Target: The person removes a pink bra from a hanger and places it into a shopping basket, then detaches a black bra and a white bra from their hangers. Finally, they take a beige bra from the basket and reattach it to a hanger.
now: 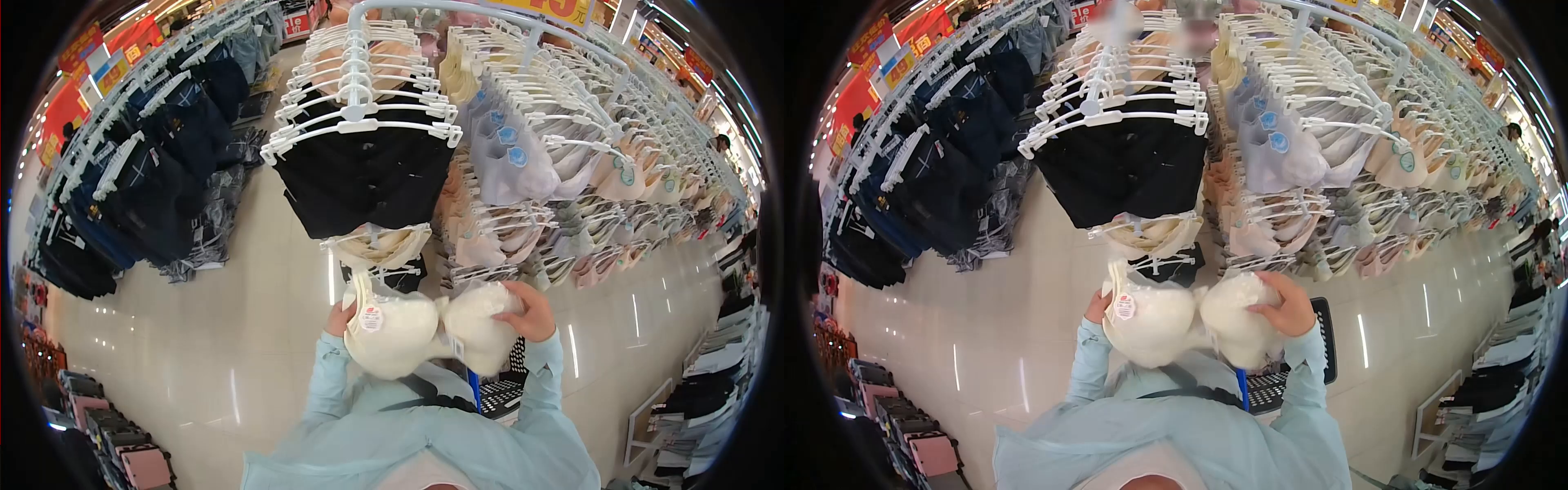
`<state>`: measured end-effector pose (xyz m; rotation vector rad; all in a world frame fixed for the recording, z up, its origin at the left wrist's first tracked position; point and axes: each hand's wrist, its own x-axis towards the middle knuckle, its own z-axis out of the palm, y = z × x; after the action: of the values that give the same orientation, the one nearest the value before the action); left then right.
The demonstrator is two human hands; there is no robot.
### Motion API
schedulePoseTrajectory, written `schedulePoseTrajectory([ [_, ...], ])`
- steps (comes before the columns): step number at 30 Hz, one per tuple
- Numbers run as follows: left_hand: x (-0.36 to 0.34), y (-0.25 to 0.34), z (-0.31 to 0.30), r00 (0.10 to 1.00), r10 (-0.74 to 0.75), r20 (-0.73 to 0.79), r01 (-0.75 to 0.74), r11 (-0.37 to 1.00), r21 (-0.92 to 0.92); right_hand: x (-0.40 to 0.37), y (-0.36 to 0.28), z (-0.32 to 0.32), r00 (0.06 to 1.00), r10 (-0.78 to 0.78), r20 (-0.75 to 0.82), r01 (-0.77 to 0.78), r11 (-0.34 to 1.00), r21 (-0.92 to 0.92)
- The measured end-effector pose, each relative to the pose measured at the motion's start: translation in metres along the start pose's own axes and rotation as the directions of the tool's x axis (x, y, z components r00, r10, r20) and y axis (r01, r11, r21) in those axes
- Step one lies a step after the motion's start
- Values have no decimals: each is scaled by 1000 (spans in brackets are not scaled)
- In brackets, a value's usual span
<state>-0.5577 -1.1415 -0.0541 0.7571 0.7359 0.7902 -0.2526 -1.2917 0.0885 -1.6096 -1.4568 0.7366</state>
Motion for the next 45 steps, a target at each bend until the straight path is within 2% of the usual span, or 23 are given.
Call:
schedulePoseTrajectory([
  [1,-2,7,7,1000,-2,-9,2,1000,2,3,13,3,999,-8,-40,7,999,-33],
  [2,-4,10,10,999,41,12,-41,999,1,5,26,7,1000,-27,5,28,973,-230],
  [3,-6,14,17,996,84,34,-84,996,-2,8,38,14,1000,-24,12,26,974,-226],
  [5,-20,45,52,993,119,14,-119,993,10,16,50,31,973,-135,187,173,962,-209],
  [7,-41,82,80,981,64,182,-98,979,181,23,35,52,956,-213,203,249,953,-174],
  [9,-48,91,92,972,75,223,-141,944,298,33,23,80,934,-295,203,326,935,-138],
  [10,-51,93,96,959,87,270,-194,894,403,39,21,96,939,-293,178,236,929,285],
  [11,-53,92,100,960,82,269,-190,894,406,42,19,111,946,-282,157,114,747,655],
  [12,-54,91,105,944,94,317,-252,824,507,43,18,122,947,-282,157,113,746,657],
  [14,-55,85,104,899,157,408,-406,649,644,43,17,141,948,-138,288,-92,745,660],
  [15,-56,84,100,899,159,408,-407,648,644,43,24,150,947,-140,288,-91,745,661],
  [17,-60,85,91,892,262,369,-452,563,692,37,38,165,843,-219,492,-280,601,749],
  [20,-75,98,88,930,281,238,-366,642,673,21,35,172,819,-213,534,-312,615,724],
  [23,-83,99,80,942,317,109,-304,673,675,11,15,169,874,-240,423,-208,601,771],
  [25,-86,99,79,917,397,-26,-314,762,566,10,12,169,877,-230,422,-216,595,774],
  [29,-90,97,80,887,453,-88,-367,809,460,14,28,172,917,-216,335,-161,568,807],
  [30,-88,94,77,888,450,-92,-363,811,458,16,24,170,919,-208,334,-189,511,838],
  [31,-85,90,73,853,515,-88,-425,782,456,18,21,168,919,-203,338,-195,511,837],
  [33,-84,88,72,818,568,-90,-475,755,451,20,19,163,887,-70,457,-357,524,773],
  [35,-86,91,76,801,580,-149,-521,797,306,18,17,159,864,-61,500,-386,558,735],
  [38,-81,90,73,733,652,-194,-592,751,292,12,-5,150,929,-78,363,-261,556,789],
  [41,-78,89,73,686,697,-209,-604,706,371,7,-18,141,919,-158,362,-252,471,845],
  [45,-74,84,69,718,663,-214,-566,734,374,8,-36,124,889,-217,403,-266,472,840],
])
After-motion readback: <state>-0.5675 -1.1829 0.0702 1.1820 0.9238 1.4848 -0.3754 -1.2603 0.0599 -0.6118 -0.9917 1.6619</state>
